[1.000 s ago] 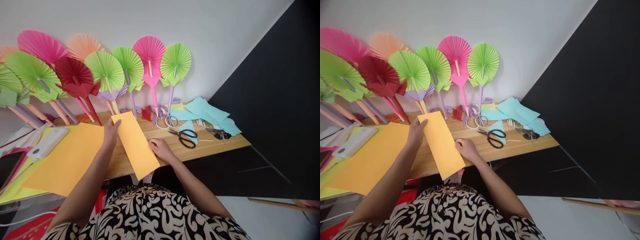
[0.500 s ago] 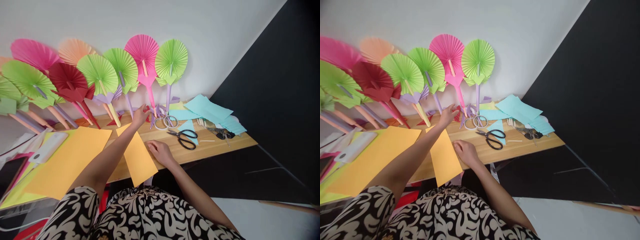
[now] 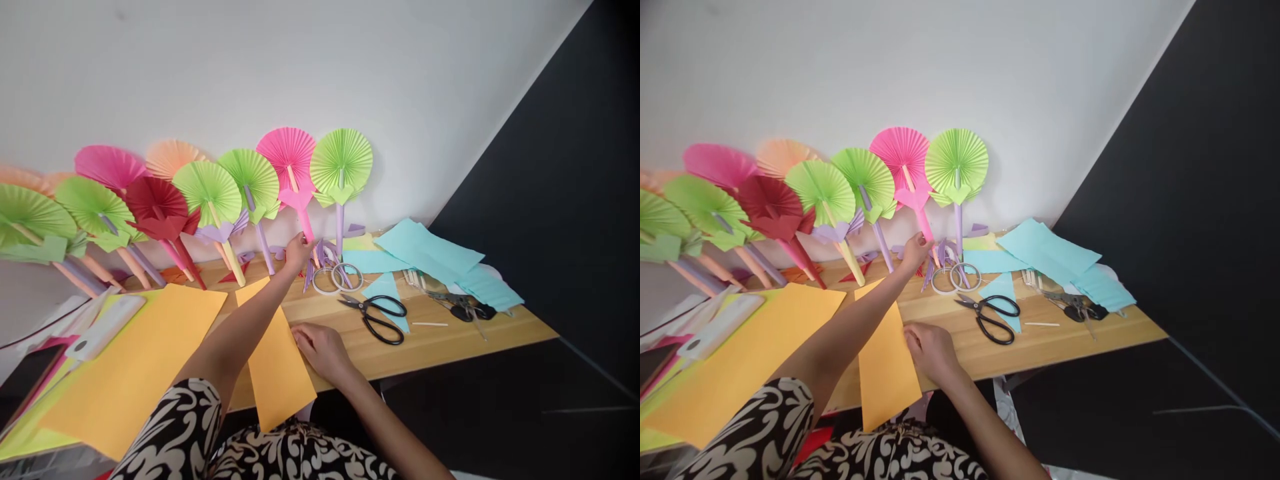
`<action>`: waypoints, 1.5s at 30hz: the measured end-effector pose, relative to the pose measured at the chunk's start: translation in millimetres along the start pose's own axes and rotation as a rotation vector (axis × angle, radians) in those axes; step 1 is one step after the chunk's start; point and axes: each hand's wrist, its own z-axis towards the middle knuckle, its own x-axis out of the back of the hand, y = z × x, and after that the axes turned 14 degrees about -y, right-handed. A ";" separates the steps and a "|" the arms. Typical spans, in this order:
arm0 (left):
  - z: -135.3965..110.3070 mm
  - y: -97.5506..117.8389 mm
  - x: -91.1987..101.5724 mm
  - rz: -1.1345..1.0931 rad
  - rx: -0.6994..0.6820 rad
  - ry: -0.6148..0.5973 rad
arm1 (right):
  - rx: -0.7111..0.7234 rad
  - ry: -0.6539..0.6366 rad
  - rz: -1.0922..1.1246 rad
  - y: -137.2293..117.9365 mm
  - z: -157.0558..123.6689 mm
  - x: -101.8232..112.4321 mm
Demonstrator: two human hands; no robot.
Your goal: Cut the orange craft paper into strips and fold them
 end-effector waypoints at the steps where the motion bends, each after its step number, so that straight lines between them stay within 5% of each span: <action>1: 1.0 -1.4 -0.2 0.007 -0.007 0.006 | -0.001 -0.003 0.000 0.0 0.2 0.2; 16: 3.2 -8.2 2.7 0.007 -0.013 0.000 | 0.012 -0.007 -0.009 1.0 0.3 0.8; 26: -18.9 -12.8 14.1 -0.050 0.031 -0.089 | 0.006 0.009 -0.014 -0.8 -0.1 0.2; 33: -15.7 -8.5 3.3 -0.168 0.016 -0.117 | -0.006 0.010 -0.022 -2.5 0.1 -0.1; 45: -6.5 -7.8 0.9 -0.306 -0.037 0.034 | -0.021 0.014 -0.012 1.0 1.7 -1.9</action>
